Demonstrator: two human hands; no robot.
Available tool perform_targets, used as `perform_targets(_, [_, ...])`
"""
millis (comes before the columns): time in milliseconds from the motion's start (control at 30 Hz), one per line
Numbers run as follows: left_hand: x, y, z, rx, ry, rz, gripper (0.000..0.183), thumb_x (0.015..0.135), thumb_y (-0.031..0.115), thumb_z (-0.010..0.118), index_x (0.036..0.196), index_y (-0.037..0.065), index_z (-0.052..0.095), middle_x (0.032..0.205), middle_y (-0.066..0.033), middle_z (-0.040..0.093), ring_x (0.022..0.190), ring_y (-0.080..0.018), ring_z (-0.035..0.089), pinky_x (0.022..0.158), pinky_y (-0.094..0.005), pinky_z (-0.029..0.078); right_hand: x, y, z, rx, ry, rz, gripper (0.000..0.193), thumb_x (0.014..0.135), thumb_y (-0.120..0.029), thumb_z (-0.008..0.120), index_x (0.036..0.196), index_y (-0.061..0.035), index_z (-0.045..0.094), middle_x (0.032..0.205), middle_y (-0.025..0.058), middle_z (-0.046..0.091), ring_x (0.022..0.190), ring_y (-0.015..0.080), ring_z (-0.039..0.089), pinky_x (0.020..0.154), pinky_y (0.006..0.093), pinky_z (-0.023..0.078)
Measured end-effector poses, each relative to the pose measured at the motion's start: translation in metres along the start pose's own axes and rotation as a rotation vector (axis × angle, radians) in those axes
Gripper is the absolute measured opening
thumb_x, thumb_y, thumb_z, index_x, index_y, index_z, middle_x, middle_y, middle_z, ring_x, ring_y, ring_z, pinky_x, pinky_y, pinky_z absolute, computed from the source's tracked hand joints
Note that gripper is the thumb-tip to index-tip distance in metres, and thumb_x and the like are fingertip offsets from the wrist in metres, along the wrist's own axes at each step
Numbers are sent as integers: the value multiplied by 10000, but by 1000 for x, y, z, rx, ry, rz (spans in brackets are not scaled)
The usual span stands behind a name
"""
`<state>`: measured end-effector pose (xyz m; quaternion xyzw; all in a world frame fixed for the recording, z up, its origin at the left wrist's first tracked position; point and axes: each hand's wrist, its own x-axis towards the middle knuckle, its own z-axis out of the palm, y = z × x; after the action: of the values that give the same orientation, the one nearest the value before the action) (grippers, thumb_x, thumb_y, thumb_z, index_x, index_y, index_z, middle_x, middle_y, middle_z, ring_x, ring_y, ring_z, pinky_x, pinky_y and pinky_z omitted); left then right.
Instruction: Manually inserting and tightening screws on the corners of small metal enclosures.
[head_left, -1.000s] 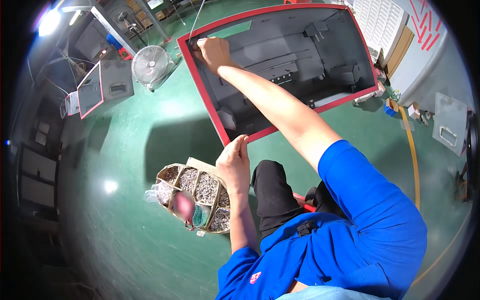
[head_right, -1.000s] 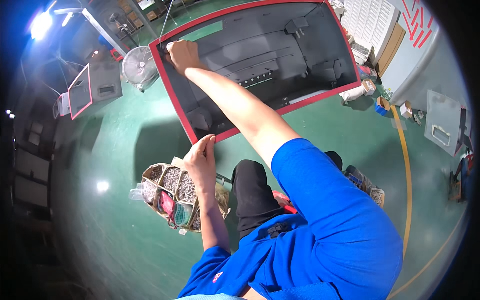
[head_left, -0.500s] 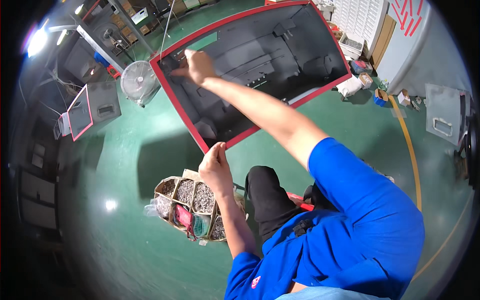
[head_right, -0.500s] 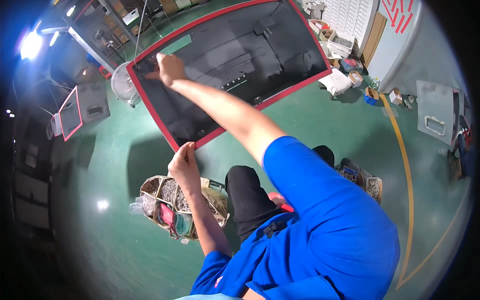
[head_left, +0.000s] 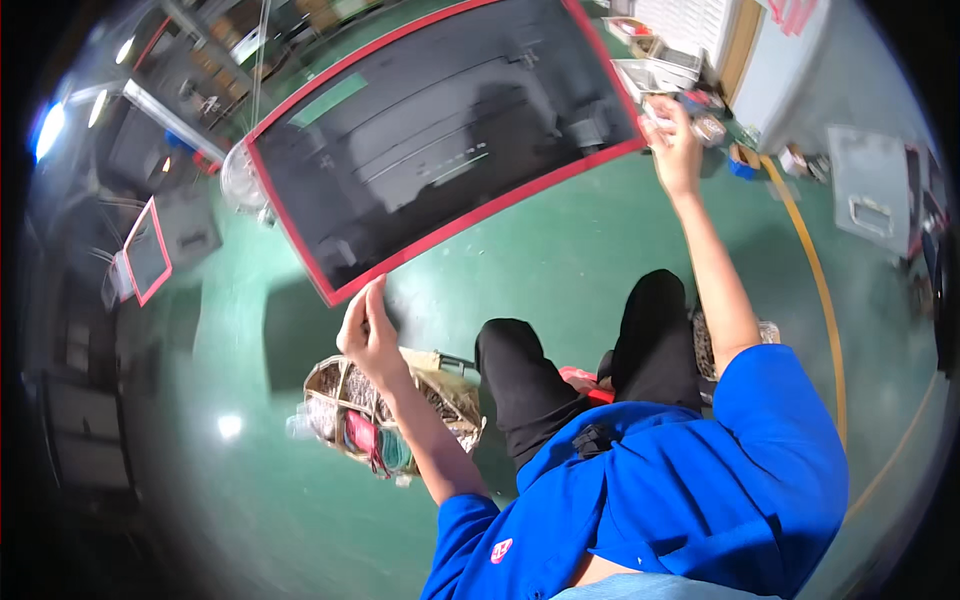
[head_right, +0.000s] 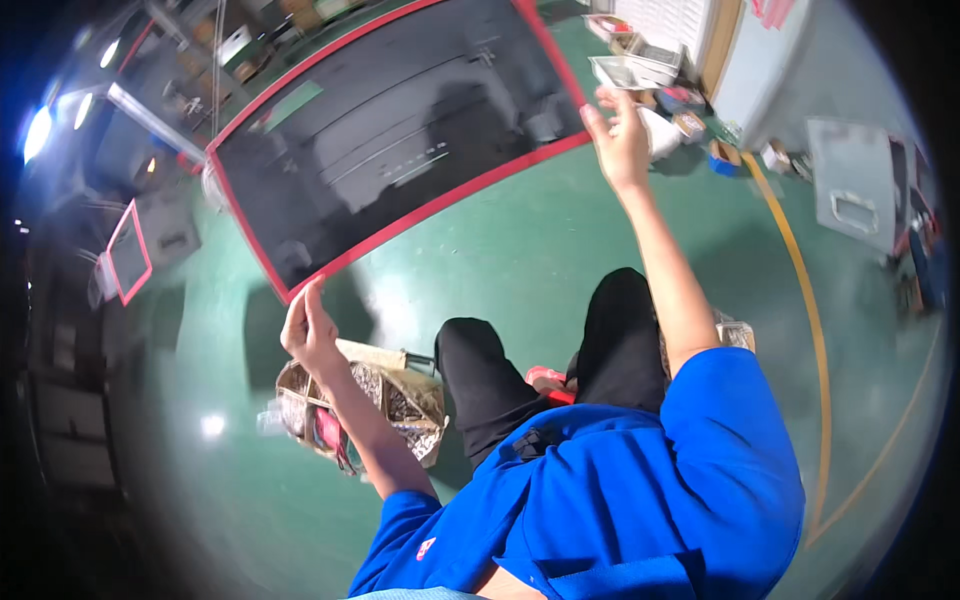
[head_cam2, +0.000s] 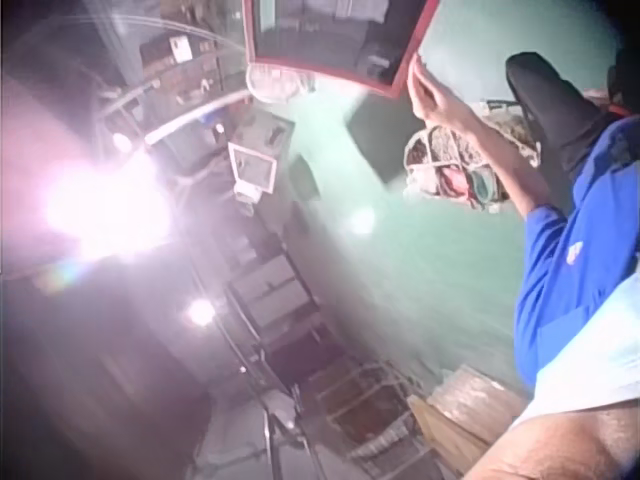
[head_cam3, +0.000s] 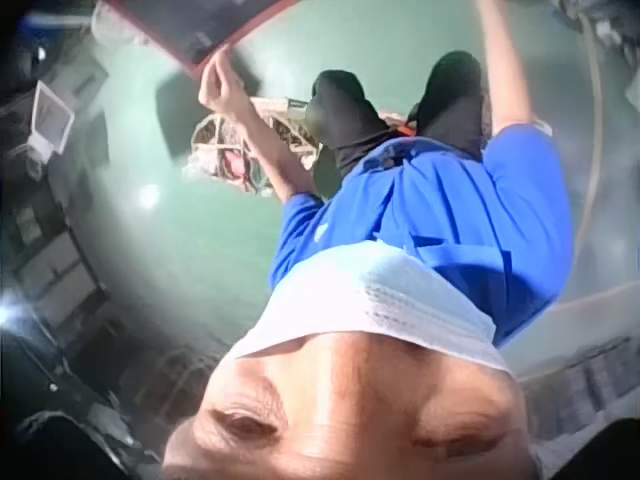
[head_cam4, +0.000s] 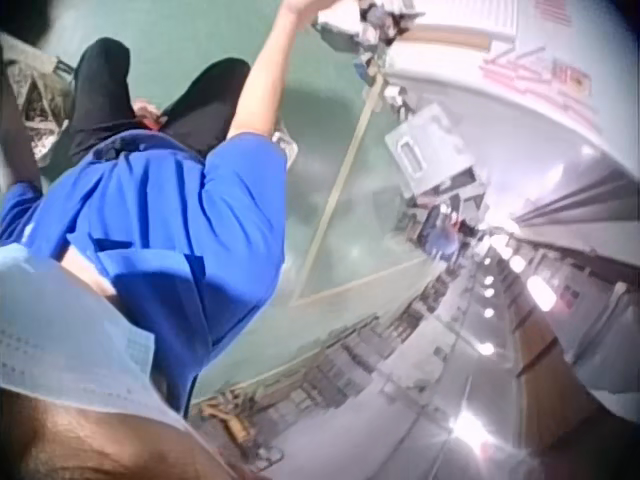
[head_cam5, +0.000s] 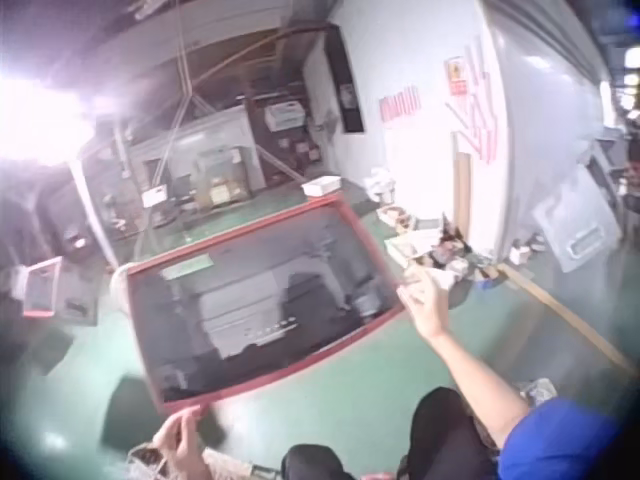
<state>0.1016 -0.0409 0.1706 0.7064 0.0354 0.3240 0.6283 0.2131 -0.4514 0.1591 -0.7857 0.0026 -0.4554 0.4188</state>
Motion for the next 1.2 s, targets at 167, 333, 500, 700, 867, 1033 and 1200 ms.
perform_targets(167, [-37,-2,39,-151,-226,-116,198,937,128,556,935,-28,678,509,94,374,430,20,248,404,-189,163,-65,1,-4,84,-264,205,576,843,-340,662,1255,8,461,1147,209,591,1011,312,611,845,403,480])
perform_targets(333, [-69,7,71,-125,-417,-188,211,939,149,558,934,-25,677,516,95,352,441,19,246,413,-188,162,-93,-27,-13,150,-224,128,550,842,-289,667,1259,-15,435,1149,195,595,945,289,629,828,384,492])
perform_targets(500, [-85,10,89,-111,-554,-220,254,965,187,517,857,-12,634,524,93,332,449,14,243,412,-185,164,-112,-45,-27,346,-387,132,484,864,-261,643,1235,-27,440,1056,179,642,908,259,649,801,357,502])
perform_targets(700, [-100,11,89,-208,-604,-371,334,982,259,487,727,45,517,531,81,323,440,9,235,400,-181,162,-144,-24,-59,382,-607,335,302,867,-180,633,1091,12,569,867,101,674,799,148,620,764,289,489])
perform_targets(867, [-108,2,89,-202,-617,-406,323,990,264,463,726,79,485,521,74,314,426,2,231,381,-177,158,-179,10,-88,377,-666,456,186,808,-109,624,930,31,639,777,123,673,714,168,650,684,294,499])
perform_targets(1033, [-112,2,92,-225,-614,-471,298,985,259,476,781,45,519,526,84,288,435,1,225,393,-183,158,-208,31,-112,254,-803,502,157,775,-87,623,878,27,654,758,126,675,691,189,660,665,308,502])
perform_targets(1200, [-103,-17,89,-170,-639,-460,255,988,226,463,1072,23,593,548,91,277,449,1,225,400,-180,169,-216,40,-144,98,-826,585,166,774,-118,648,883,7,651,792,144,668,768,245,662,704,337,492])
